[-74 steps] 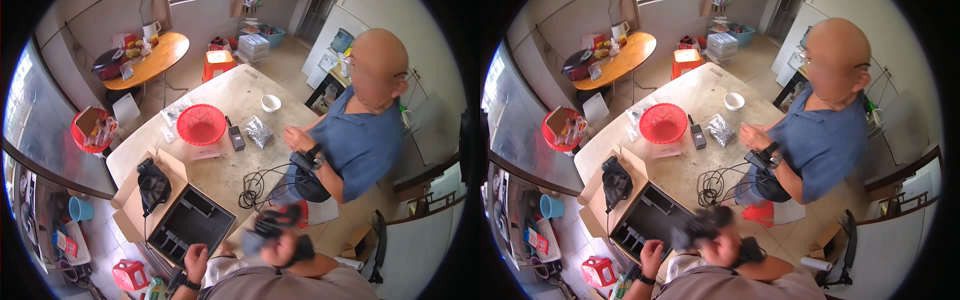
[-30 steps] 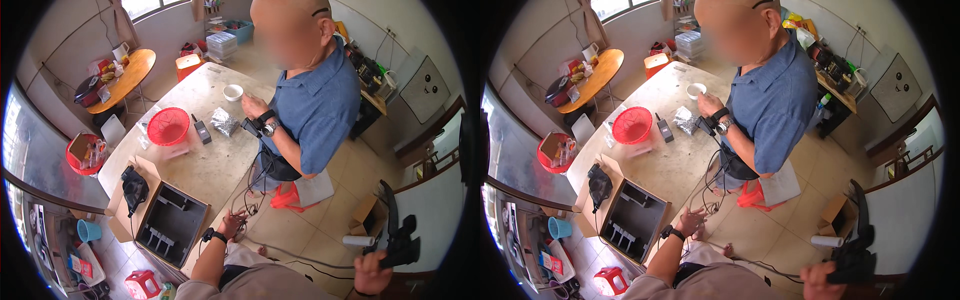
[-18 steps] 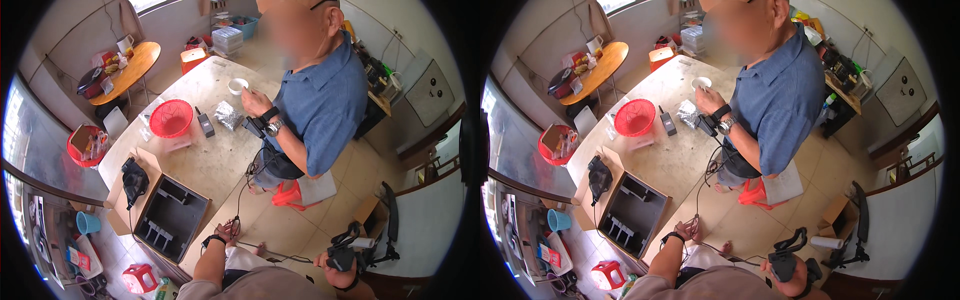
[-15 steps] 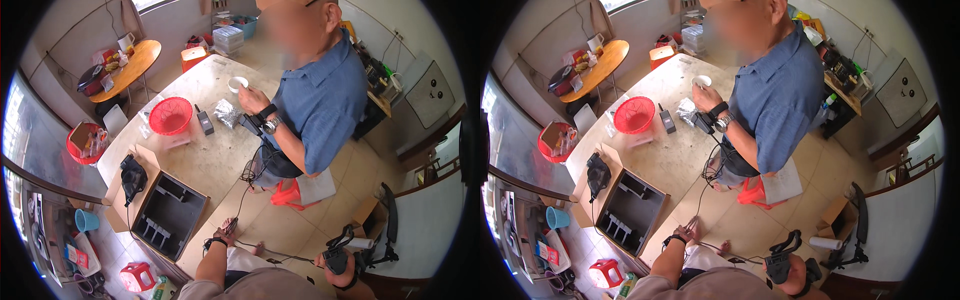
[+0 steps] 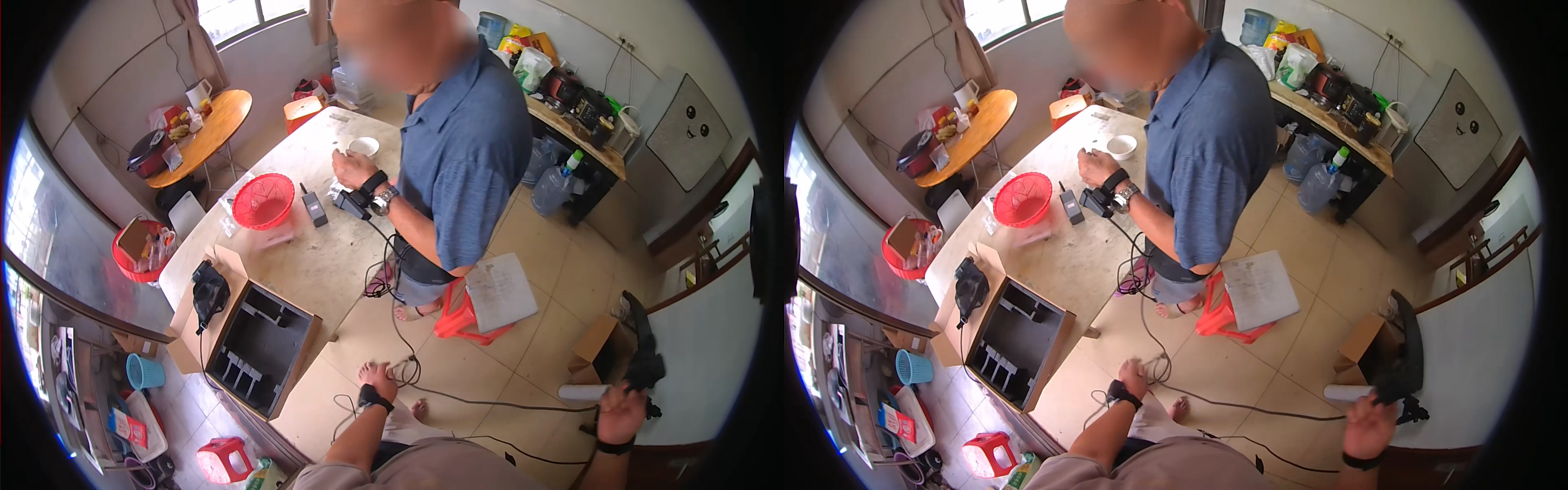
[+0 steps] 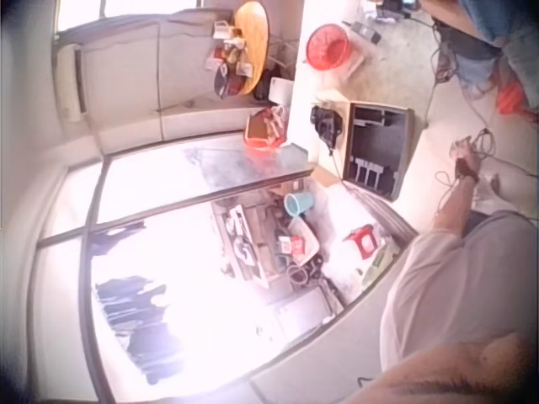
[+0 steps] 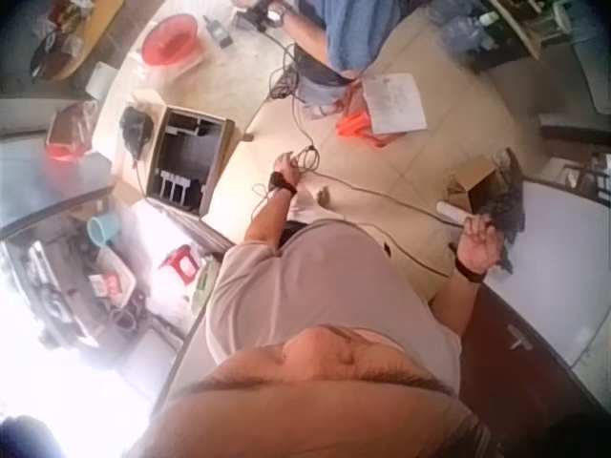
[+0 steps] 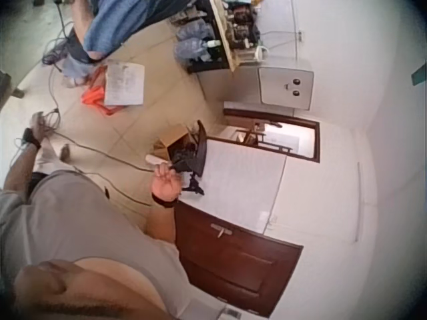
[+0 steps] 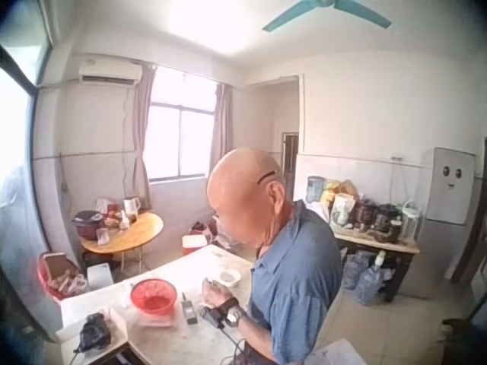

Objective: The recorder is putting on and adjusting wearable motion capture sensors on their arms with the help of another person.

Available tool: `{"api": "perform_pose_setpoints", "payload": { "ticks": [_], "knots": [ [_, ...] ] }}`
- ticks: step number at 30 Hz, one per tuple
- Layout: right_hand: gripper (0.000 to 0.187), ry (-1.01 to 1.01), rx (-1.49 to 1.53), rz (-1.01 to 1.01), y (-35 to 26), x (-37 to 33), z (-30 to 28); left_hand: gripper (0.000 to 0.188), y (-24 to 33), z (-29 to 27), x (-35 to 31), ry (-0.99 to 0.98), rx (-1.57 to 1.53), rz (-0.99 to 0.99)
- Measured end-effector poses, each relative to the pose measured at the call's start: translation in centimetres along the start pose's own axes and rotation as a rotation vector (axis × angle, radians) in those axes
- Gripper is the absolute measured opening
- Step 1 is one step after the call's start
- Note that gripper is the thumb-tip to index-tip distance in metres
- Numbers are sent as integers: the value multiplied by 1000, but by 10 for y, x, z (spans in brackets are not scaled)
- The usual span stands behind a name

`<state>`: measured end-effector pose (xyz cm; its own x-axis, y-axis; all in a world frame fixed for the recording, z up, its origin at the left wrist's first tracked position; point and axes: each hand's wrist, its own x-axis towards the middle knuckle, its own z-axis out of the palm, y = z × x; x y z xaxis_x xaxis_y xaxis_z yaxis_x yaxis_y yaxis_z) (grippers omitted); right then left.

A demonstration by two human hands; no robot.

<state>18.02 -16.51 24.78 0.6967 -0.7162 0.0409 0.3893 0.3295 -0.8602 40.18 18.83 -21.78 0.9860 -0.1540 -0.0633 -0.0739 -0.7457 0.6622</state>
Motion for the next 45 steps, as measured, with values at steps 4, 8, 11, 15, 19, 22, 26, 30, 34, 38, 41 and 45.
{"api": "perform_pose_setpoints", "payload": {
  "ticks": [4, 8, 11, 15, 19, 22, 26, 30, 34, 38, 41, 45],
  "knots": [
    [26, 151, 70, -150, -102, 24, -57, 16, 166, -95, 13, 56, 62, 654],
    [27, 8, -5, -259, -194, 53, -91, 9, 192, -111, 29, -205, -113, 957],
    [26, -9, -45, -285, -217, 71, -88, 11, 204, -119, 37, -273, -150, 887],
    [23, 10, -80, -332, -224, 95, -83, 23, 223, -113, 41, -225, -284, 865],
    [22, -65, -108, -321, -228, 122, -79, 28, 226, -94, 38, -306, -390, 536],
    [22, -122, -57, -244, -223, 141, -74, 45, 239, -78, 40, -259, -308, 455],
    [23, -262, -13, -161, -213, 166, -81, 72, 239, -17, 36, -180, -584, 38],
    [41, -429, -57, -53, -220, 197, -140, 91, 300, 14, 61, 163, -670, -406],
    [47, -596, -85, -28, -246, 243, -215, 83, 328, 29, 92, 621, -680, -985],
    [38, -464, -43, -82, -268, 276, -242, 48, 295, 43, 88, 488, -1841, -950],
    [36, -584, -2, -50, -272, 296, -251, 53, 327, 39, 75, 261, -2245, -812],
    [33, -570, -5, -37, -263, 318, -260, 45, 379, 25, 61, 76, -2455, -332]
  ]
}}
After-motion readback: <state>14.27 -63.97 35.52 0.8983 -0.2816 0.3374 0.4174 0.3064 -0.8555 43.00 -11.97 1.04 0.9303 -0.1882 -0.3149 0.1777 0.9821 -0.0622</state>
